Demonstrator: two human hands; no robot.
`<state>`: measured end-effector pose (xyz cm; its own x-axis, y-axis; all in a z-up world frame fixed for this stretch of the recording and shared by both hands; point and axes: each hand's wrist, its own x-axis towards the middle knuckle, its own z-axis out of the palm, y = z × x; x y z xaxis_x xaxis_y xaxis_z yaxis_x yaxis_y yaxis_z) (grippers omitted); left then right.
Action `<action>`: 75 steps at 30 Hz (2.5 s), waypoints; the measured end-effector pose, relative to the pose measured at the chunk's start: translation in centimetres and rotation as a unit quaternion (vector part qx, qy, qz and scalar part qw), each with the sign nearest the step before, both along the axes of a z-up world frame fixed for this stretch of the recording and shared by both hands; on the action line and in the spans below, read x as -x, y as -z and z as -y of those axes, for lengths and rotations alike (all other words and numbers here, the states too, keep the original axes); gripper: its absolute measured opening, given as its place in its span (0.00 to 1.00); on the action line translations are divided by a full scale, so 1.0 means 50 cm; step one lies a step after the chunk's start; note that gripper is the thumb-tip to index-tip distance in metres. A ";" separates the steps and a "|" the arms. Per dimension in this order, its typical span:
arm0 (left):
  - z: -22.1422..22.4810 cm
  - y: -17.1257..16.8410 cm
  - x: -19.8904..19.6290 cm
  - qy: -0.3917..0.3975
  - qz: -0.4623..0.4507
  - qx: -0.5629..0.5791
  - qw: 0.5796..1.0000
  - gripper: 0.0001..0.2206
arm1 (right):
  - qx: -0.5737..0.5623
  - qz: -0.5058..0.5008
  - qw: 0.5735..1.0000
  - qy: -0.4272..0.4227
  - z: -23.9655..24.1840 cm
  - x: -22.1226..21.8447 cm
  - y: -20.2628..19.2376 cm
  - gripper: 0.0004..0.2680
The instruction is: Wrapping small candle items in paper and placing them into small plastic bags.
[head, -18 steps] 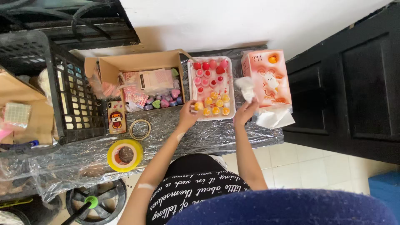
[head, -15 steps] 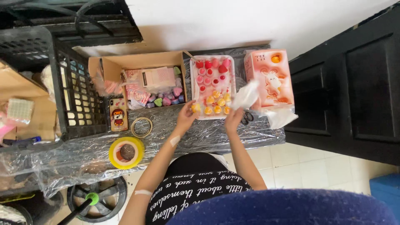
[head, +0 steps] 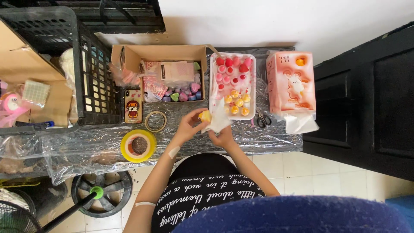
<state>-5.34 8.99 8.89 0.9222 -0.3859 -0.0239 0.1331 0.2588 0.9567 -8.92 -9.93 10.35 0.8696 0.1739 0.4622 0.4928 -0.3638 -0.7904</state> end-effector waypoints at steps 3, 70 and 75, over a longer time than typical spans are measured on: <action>0.015 0.040 0.017 0.039 -0.040 -0.012 0.998 0.25 | -0.151 -0.081 0.976 0.131 -0.016 0.010 0.058 0.08; 0.131 0.088 -0.052 -0.076 0.209 -0.391 0.893 0.21 | -0.392 -0.374 0.795 0.275 0.131 -0.028 0.227 0.08; 0.183 0.219 -0.134 0.017 0.301 -0.557 0.774 0.19 | -0.408 -0.329 0.770 0.365 0.218 -0.005 0.202 0.08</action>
